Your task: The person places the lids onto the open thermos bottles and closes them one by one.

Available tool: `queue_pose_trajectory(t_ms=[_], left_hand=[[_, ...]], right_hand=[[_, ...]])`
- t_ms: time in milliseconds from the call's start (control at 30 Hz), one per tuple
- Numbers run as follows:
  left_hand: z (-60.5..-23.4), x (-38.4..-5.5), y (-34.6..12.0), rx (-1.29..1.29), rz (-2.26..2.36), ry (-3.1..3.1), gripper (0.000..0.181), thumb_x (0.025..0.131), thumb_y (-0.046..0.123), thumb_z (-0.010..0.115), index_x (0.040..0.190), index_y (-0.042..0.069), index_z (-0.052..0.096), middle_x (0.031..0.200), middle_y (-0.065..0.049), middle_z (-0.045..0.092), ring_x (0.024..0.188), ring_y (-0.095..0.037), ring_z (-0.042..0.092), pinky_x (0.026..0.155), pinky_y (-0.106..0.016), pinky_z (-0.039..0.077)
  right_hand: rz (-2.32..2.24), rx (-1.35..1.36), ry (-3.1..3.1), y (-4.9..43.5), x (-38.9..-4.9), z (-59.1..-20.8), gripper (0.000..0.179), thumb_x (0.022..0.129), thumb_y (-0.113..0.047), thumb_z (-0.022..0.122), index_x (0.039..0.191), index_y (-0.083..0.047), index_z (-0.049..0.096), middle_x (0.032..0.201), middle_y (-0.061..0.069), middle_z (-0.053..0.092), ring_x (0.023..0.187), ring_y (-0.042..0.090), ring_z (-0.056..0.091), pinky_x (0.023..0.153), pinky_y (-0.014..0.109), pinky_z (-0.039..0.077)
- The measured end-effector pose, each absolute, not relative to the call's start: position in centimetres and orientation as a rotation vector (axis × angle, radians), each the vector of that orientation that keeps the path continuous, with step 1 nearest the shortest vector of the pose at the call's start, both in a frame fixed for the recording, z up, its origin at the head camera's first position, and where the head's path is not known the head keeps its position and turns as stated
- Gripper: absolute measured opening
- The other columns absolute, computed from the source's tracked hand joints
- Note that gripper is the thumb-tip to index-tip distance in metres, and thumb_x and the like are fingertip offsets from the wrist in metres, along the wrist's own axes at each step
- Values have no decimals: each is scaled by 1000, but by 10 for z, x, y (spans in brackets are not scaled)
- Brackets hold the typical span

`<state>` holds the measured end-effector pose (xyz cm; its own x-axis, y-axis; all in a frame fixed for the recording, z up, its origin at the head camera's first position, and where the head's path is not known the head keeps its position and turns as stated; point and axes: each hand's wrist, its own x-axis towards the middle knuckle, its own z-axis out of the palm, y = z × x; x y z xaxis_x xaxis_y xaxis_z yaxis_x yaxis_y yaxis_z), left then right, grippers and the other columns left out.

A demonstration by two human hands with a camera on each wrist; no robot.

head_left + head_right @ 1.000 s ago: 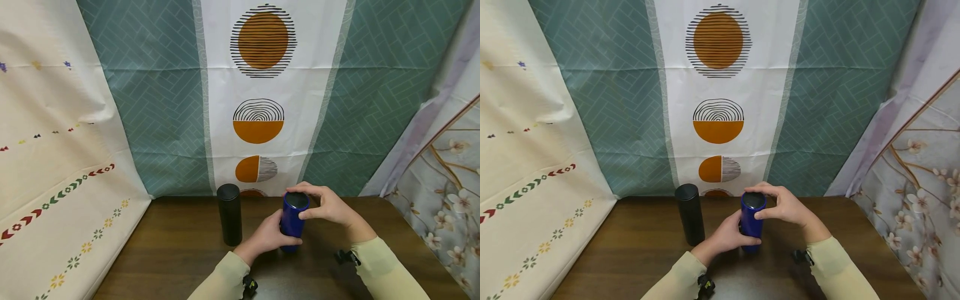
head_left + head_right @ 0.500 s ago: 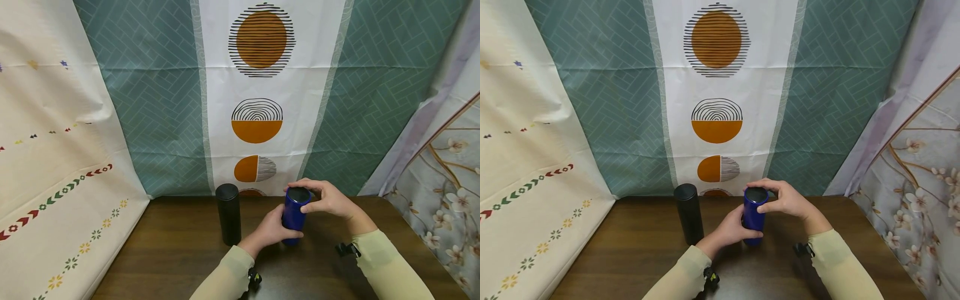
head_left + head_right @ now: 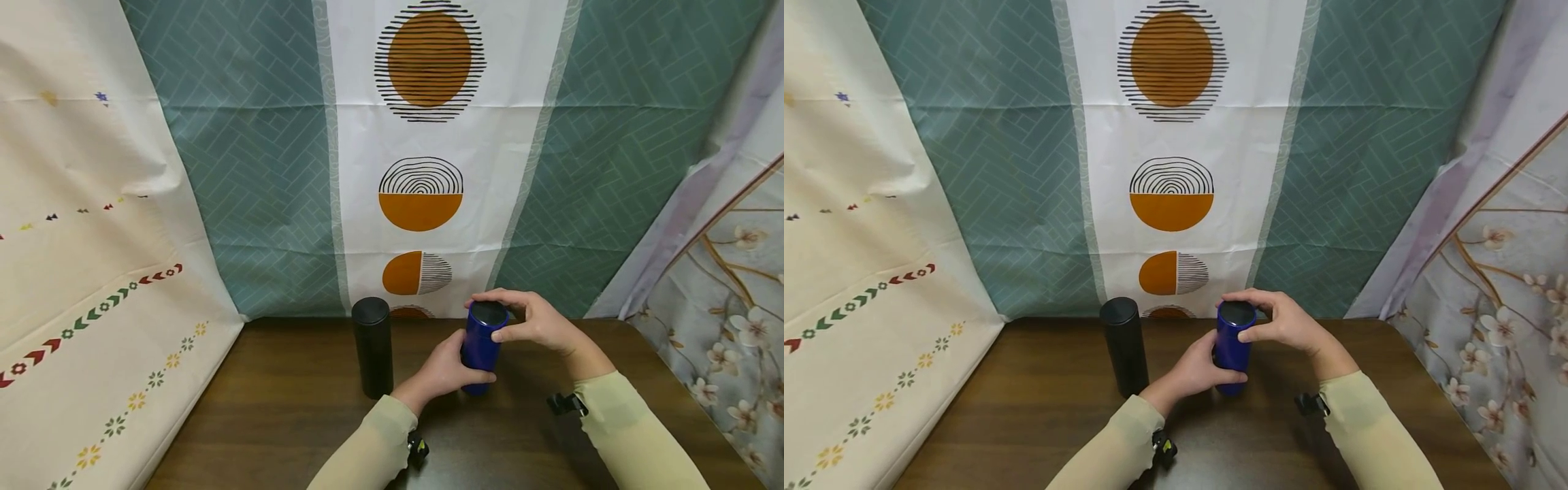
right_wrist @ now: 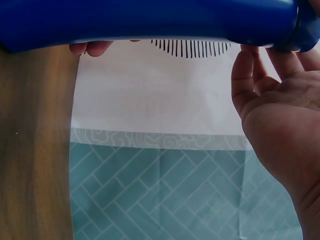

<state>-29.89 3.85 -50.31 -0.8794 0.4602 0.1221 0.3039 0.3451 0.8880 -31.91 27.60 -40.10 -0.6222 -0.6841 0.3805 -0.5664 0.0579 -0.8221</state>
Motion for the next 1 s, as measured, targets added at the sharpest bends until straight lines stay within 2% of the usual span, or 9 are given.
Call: queue_pose_trajectory(t_ms=[200, 600, 800, 1000], left_hand=[[-503, -298, 39, 702, 1570, 2446, 75, 87, 34, 98, 149, 21, 58, 135, 8, 71, 117, -9, 69, 107, -44, 57], [-510, -300, 41, 704, 1599, 2413, 77, 86, 35, 99, 150, 22, 57, 136, 9, 70, 118, -9, 68, 107, -43, 57], [-513, -297, 37, 666, 1563, 2443, 88, 86, 36, 100, 158, 19, 53, 149, 4, 66, 134, -17, 65, 116, -51, 52], [-512, -286, 26, 632, 1481, 2514, 96, 88, 45, 97, 165, 17, 47, 163, -3, 57, 146, -28, 59, 119, -58, 48]], right_hand=[[-1661, -1259, 2220, 277, -322, -410, 65, 96, 5, 76, 157, 8, 54, 154, 19, 66, 138, 31, 63, 110, 41, 54], [-1772, -1253, 2143, 279, -322, -422, 66, 98, 6, 70, 161, 3, 52, 158, 22, 61, 144, 32, 59, 115, 42, 51], [-1822, -1291, 2124, 277, -321, -429, 69, 99, 7, 66, 164, 0, 48, 161, 24, 58, 148, 34, 56, 119, 40, 47], [-1870, -1281, 2070, 276, -317, -437, 79, 100, 10, 65, 172, -3, 35, 165, 27, 52, 151, 31, 54, 118, 40, 48]])
